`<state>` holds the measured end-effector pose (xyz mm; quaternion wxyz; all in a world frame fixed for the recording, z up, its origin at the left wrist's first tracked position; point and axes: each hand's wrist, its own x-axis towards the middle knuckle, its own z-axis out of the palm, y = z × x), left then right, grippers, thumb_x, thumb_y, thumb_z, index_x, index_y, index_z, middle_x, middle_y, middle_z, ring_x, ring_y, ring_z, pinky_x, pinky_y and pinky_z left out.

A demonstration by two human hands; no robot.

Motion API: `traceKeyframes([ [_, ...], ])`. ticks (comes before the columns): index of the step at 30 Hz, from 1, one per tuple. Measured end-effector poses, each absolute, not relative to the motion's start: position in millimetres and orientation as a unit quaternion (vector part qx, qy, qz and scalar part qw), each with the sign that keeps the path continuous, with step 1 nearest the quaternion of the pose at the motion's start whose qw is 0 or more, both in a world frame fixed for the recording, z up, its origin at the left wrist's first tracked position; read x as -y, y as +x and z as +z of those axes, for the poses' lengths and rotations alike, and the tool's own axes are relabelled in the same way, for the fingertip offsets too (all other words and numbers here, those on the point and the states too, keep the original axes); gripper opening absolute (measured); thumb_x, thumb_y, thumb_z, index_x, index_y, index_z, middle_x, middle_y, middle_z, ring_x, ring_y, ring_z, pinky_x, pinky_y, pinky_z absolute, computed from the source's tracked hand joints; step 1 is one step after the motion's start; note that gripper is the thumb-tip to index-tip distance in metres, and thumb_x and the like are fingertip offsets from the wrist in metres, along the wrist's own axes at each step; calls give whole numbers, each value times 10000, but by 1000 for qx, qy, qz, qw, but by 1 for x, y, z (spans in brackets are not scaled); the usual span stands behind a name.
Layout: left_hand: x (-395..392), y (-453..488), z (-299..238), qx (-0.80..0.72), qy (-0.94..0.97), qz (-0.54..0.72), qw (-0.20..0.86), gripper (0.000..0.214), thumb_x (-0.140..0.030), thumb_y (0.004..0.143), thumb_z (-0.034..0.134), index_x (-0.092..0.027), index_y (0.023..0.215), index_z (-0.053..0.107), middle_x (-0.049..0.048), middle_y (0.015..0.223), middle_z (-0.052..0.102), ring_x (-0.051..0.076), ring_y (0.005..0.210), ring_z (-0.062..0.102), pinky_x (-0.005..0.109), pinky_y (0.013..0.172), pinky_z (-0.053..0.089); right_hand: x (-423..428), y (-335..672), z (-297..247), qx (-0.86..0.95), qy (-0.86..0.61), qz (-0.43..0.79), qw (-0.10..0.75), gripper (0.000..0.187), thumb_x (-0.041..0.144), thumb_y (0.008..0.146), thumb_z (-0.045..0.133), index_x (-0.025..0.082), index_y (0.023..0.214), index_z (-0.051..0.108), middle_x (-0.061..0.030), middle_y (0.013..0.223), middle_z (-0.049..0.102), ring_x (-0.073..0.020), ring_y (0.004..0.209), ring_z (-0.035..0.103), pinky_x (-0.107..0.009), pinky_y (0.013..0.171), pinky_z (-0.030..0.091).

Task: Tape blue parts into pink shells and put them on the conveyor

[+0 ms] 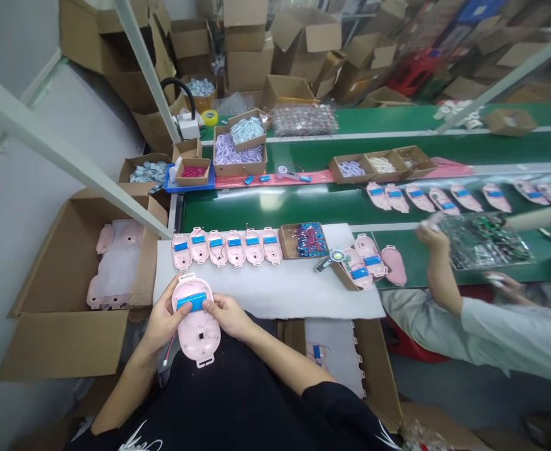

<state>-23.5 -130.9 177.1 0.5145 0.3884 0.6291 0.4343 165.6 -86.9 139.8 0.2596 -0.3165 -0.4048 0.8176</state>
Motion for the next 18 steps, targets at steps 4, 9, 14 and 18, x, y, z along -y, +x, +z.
traceKeyframes([
  [4,116,-19,178,-667,472,370,441,679,-434,855,728,-242,1479,542,92,1462,620,313,1348,581,407,1164,450,75,160,138,401,-338,791,315,536,682,832,718,161,944,772,-57,853,767,-253,869,724,-421,886,582],
  [9,63,-9,159,-645,479,423,419,704,-428,855,730,-222,1491,510,101,1511,572,307,1407,523,399,1180,430,59,175,119,391,-382,757,359,559,703,835,697,195,1065,732,-51,963,774,-218,900,723,-366,860,592],
  [14,-6,19,105,-604,404,491,481,816,-425,847,763,-242,1556,403,118,1565,507,275,1440,486,366,1181,419,56,215,65,328,-430,783,307,631,739,786,715,180,1071,647,-21,766,749,-149,602,670,-259,571,514],
  [18,-33,50,58,-585,318,449,596,909,-360,862,770,-289,1614,266,138,1508,565,265,1352,575,378,1088,498,11,255,20,289,-480,742,367,589,697,747,776,153,927,642,-65,787,757,-121,593,639,-240,594,491],
])
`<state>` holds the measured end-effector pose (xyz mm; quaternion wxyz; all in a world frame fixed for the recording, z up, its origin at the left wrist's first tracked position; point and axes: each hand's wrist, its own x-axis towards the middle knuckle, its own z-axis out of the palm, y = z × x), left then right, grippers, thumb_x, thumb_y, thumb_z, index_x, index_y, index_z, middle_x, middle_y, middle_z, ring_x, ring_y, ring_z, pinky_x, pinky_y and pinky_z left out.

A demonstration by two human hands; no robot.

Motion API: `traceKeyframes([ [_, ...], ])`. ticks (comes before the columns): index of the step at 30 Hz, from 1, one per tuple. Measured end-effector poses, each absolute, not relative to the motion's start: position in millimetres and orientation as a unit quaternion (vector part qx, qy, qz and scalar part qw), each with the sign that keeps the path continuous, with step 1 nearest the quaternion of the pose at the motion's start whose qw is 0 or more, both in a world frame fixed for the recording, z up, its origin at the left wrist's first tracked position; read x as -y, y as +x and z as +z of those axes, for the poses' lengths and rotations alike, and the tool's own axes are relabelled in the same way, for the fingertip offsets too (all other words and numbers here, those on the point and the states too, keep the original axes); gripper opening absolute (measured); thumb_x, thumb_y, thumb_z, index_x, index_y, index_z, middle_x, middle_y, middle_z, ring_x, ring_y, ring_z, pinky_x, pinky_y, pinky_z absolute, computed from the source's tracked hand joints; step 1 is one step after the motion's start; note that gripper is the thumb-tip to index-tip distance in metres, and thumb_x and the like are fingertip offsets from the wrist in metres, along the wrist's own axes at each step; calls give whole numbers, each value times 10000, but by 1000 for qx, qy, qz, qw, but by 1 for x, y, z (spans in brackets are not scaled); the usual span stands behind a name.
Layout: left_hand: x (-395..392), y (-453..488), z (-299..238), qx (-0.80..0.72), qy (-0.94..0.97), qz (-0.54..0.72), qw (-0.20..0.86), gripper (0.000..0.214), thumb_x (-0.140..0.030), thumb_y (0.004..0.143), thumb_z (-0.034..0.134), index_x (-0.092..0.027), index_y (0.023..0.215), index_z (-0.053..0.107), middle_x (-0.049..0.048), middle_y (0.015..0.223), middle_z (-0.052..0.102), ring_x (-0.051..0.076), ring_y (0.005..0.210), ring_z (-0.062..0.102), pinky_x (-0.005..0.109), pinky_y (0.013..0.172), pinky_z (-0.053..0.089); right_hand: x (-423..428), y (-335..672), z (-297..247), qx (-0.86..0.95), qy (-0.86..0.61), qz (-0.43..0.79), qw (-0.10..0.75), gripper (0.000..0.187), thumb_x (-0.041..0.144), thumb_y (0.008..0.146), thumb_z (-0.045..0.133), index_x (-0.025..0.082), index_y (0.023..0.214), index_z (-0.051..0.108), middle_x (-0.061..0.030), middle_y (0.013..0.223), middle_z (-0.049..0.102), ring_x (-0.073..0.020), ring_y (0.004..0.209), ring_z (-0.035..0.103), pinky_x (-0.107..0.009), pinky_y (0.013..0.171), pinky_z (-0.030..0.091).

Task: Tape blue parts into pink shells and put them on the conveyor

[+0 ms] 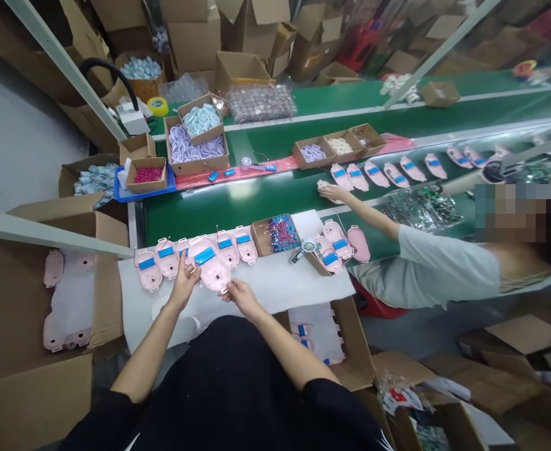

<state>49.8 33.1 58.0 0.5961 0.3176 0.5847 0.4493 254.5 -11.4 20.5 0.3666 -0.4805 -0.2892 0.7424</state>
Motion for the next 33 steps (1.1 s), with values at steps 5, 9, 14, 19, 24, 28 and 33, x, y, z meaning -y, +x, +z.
traceKeyframes([
  [5,-25,70,11,-656,217,407,597,655,-295,910,703,-256,1508,437,158,1375,658,241,1146,687,332,914,559,-130,290,-16,221,-590,657,414,309,412,837,775,167,800,592,-24,668,695,-105,569,598,-207,560,466],
  [9,8,75,-19,-729,100,361,573,389,-293,895,702,-226,1269,616,132,1180,738,196,932,723,303,824,559,-247,292,-44,200,-637,636,386,174,199,933,642,158,779,571,-13,634,666,-68,526,540,-160,485,385],
  [14,38,76,-45,-764,-3,339,549,249,-240,847,753,-181,1076,677,111,1000,758,172,819,712,288,794,552,-312,277,-84,173,-674,632,342,177,231,1023,539,164,860,558,9,602,642,-61,465,494,-154,427,317],
  [19,16,72,-67,-747,-50,364,554,214,-276,887,755,-160,1038,659,114,1011,749,136,791,711,271,819,566,-251,297,-87,283,-691,568,345,386,565,990,572,184,937,586,5,613,668,-92,463,532,-183,456,378],
  [24,-28,70,-92,-698,-98,391,592,321,-393,910,749,-124,1055,653,162,1001,737,180,832,739,300,845,596,-104,321,-80,284,-677,654,183,531,641,970,542,148,794,631,-54,584,668,-122,438,549,-222,424,342],
  [28,-40,66,-105,-683,-155,415,580,325,-393,948,700,-119,1105,623,168,999,732,183,862,744,273,819,610,-49,310,-94,121,-664,721,158,460,590,965,592,134,1001,636,-110,891,761,-142,573,677,-220,480,447],
  [33,-39,61,-110,-673,-186,435,569,216,-219,948,675,-130,1132,603,140,1004,745,161,833,749,242,785,615,-73,285,-114,-1,-681,671,292,408,559,1032,475,172,1088,590,-74,918,731,-147,675,719,-226,579,531],
])
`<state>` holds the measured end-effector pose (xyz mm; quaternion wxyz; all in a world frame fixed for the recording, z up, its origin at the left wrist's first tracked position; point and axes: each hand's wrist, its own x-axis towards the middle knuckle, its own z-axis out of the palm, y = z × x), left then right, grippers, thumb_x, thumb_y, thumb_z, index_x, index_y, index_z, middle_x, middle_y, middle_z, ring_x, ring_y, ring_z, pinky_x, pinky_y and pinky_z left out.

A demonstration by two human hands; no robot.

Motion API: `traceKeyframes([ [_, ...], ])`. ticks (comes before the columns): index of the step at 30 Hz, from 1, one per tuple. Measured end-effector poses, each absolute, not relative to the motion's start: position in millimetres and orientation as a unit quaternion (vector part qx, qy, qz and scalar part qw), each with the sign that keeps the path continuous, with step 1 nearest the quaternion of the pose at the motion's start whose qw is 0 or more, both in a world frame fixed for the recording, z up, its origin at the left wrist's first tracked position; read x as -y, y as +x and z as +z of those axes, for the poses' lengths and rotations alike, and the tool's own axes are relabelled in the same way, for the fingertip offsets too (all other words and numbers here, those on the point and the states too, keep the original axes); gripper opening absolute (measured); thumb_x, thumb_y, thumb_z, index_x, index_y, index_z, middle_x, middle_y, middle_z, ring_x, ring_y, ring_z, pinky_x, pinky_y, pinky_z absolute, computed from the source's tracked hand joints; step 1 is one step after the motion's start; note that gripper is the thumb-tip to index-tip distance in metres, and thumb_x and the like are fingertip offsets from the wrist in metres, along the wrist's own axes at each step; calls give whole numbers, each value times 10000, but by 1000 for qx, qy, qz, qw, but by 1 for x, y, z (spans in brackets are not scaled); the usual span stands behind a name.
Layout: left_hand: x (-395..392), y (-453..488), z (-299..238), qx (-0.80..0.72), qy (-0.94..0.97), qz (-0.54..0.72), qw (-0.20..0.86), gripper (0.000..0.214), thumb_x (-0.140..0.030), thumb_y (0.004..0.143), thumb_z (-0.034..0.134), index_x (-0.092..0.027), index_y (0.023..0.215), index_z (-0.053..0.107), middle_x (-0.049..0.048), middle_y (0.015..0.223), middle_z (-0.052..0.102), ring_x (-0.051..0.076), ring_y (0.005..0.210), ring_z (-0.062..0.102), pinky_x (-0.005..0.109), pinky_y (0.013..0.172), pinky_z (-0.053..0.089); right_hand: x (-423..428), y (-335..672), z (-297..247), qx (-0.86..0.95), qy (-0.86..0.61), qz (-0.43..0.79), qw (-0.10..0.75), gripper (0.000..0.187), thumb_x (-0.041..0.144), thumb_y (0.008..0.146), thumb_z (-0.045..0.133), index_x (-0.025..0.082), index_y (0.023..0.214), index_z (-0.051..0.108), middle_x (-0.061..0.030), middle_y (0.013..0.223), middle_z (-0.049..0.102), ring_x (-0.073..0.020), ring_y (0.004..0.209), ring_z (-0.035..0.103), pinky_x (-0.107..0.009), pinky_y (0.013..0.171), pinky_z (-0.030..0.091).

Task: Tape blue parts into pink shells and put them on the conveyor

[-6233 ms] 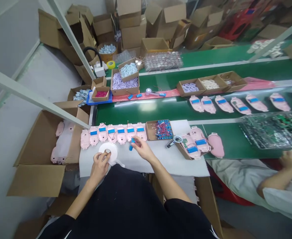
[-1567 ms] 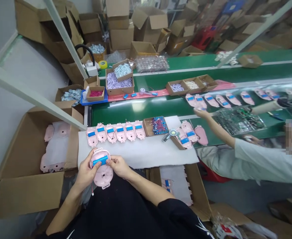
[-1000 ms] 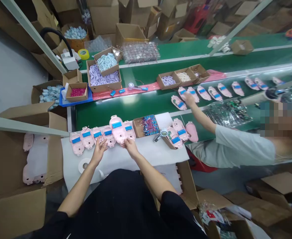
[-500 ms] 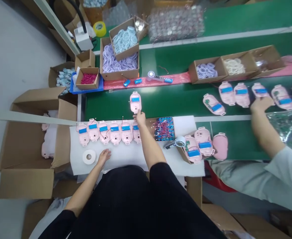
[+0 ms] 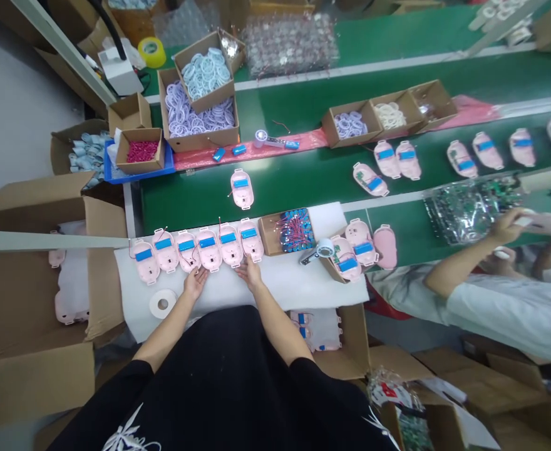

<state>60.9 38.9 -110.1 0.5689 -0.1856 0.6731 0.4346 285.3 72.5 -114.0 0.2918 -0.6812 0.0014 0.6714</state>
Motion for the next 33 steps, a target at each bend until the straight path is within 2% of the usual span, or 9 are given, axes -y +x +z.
traceKeyframes([
  [3,-39,60,-111,-666,-189,434,576,150,-162,956,628,-115,1097,608,145,977,747,171,816,752,258,777,622,-81,285,-120,-34,-688,645,331,410,517,1067,388,174,1101,609,-69,903,727,-130,646,690,-216,573,525],
  [7,-37,65,-114,-657,-188,435,587,133,-162,952,641,-111,1073,618,156,962,745,192,825,756,301,794,629,-74,294,-123,2,-681,666,302,332,451,1027,521,150,1042,659,-93,957,743,-125,656,684,-211,564,518],
  [11,-33,81,-116,-653,-172,463,574,257,-161,893,747,-147,1122,631,130,1007,755,188,880,757,319,857,622,-69,295,-125,1,-675,674,300,297,439,996,597,165,1099,650,-74,1001,739,-127,692,706,-209,572,526],
  [15,-32,99,-118,-659,-163,499,539,387,-45,821,782,-194,1139,619,67,1011,762,164,884,756,314,883,617,-69,286,-128,-2,-644,695,321,240,378,931,721,191,1061,643,-29,917,734,-131,735,728,-205,619,556],
  [20,-35,107,-122,-667,-160,524,505,363,-30,798,789,-181,1086,628,68,982,761,167,857,759,320,856,630,-71,273,-135,22,-621,721,306,161,257,855,809,183,905,675,-8,794,732,-129,735,736,-197,654,576],
  [24,-36,106,-125,-673,-147,533,491,344,-37,769,811,-169,1039,645,80,968,761,192,881,764,353,868,630,-74,271,-138,35,-626,711,319,190,255,803,856,176,820,684,-1,729,726,-135,710,729,-219,682,588],
  [33,-45,97,-122,-676,-86,556,475,391,-88,707,862,-159,1041,671,100,996,771,218,932,763,382,876,630,-84,268,-127,48,-603,722,335,229,292,743,898,171,809,714,-8,712,731,-153,721,737,-226,657,591],
])
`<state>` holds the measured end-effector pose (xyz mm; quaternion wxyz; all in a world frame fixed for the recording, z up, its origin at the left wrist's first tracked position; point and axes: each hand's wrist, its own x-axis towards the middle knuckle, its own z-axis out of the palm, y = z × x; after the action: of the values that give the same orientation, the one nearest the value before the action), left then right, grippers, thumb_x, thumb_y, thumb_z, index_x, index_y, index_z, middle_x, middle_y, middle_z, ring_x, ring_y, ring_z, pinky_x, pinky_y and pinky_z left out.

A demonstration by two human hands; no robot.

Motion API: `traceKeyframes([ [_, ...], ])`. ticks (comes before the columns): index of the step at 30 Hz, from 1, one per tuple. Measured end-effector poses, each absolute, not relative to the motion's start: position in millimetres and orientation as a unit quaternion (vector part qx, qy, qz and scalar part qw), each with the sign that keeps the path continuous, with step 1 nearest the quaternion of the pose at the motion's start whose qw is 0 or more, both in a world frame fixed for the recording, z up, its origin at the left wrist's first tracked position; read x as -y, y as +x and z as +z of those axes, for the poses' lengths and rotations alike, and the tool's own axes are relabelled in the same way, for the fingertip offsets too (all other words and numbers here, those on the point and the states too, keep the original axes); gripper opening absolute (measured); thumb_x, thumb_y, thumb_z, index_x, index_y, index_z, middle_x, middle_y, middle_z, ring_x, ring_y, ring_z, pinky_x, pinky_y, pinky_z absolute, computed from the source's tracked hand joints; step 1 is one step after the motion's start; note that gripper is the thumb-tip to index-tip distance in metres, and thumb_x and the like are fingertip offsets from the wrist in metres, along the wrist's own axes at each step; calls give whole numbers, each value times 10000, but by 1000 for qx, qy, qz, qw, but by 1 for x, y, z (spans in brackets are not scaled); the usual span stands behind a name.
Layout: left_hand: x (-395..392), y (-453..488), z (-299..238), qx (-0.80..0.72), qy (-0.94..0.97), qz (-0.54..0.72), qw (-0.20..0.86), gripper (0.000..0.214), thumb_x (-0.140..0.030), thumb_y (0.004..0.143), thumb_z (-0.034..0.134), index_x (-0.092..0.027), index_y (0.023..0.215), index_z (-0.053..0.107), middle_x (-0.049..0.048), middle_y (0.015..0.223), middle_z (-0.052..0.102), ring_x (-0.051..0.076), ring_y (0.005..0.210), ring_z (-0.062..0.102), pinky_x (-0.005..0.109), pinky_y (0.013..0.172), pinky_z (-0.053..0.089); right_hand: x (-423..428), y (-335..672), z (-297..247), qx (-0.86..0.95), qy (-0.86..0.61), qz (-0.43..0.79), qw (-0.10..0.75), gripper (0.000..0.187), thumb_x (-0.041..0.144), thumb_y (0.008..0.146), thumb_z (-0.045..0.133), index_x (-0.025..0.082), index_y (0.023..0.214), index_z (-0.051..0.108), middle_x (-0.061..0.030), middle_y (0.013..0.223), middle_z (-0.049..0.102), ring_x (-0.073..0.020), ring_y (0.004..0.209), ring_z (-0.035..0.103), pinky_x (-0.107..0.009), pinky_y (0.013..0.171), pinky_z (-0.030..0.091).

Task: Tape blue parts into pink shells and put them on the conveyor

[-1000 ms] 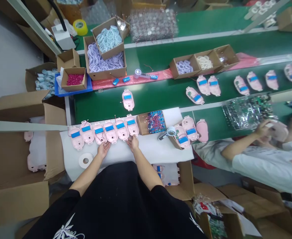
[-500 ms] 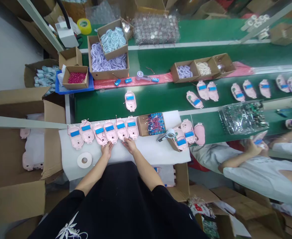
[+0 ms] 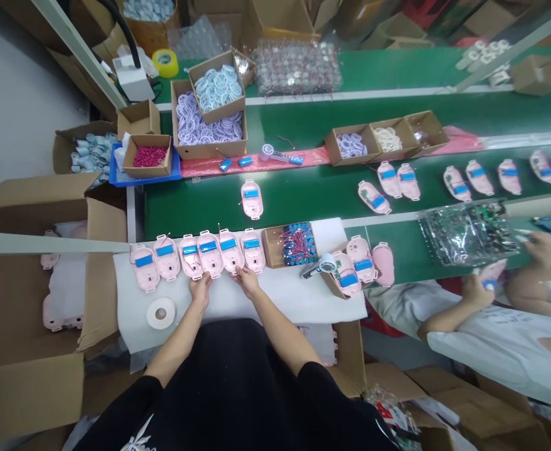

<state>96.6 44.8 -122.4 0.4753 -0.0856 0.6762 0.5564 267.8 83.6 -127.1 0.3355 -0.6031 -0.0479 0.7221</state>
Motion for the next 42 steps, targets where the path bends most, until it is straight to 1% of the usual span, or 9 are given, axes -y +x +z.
traceKeyframes([
  [6,-120,72,-132,-680,-60,563,466,569,-23,712,830,-167,1212,600,79,919,765,213,891,767,375,847,641,-155,239,-117,20,-580,721,379,169,213,825,839,173,819,675,-9,763,737,-130,729,736,-188,641,598],
  [15,-233,58,-162,-707,-70,520,475,603,26,736,787,-147,1249,521,87,962,727,193,819,757,370,793,647,-291,217,-109,7,-607,676,418,155,130,927,723,187,869,591,0,710,667,-113,694,711,-171,607,601],
  [21,-252,63,-163,-696,-75,498,511,609,-57,789,813,-189,1276,471,89,1014,725,165,862,753,336,852,623,-262,232,-96,17,-613,706,354,138,297,1011,608,167,969,609,-80,907,747,-151,776,746,-206,570,552],
  [26,-201,53,-134,-654,-72,485,576,254,-264,924,723,-184,1109,569,131,1062,747,172,973,753,325,947,590,-132,279,-81,47,-621,753,212,417,563,995,540,168,1000,674,-124,1083,771,-168,732,738,-212,481,431],
  [31,-85,37,-110,-669,-74,437,596,251,-372,877,751,-155,932,636,178,983,756,235,908,763,399,897,609,-58,322,-104,-75,-635,719,273,399,602,973,555,212,978,643,-93,1084,781,-179,791,758,-229,530,514],
  [34,-20,21,-99,-736,-76,414,530,290,-423,844,760,-181,871,603,107,832,721,206,740,735,369,769,609,-69,325,-122,-67,-647,687,325,349,564,932,652,217,934,616,-69,945,792,-166,740,754,-222,542,541],
  [37,21,-13,-86,-823,-61,396,404,308,-512,910,631,-222,910,529,-16,720,604,137,598,633,281,651,542,-82,318,-131,-25,-668,654,355,323,446,827,814,215,853,589,-10,723,746,-135,604,702,-204,513,527],
  [40,32,-62,-77,-882,-18,364,300,288,-516,956,535,-243,1037,492,-30,794,589,141,683,628,273,685,513,-73,312,-127,2,-655,655,378,324,364,763,877,212,804,593,18,638,702,-113,532,649,-200,484,514],
  [42,28,-95,-75,-903,21,337,264,329,-491,926,595,-242,1114,492,9,924,633,177,854,660,301,787,515,-59,304,-120,4,-634,676,376,299,344,758,881,207,817,622,1,669,719,-117,544,653,-208,484,523],
])
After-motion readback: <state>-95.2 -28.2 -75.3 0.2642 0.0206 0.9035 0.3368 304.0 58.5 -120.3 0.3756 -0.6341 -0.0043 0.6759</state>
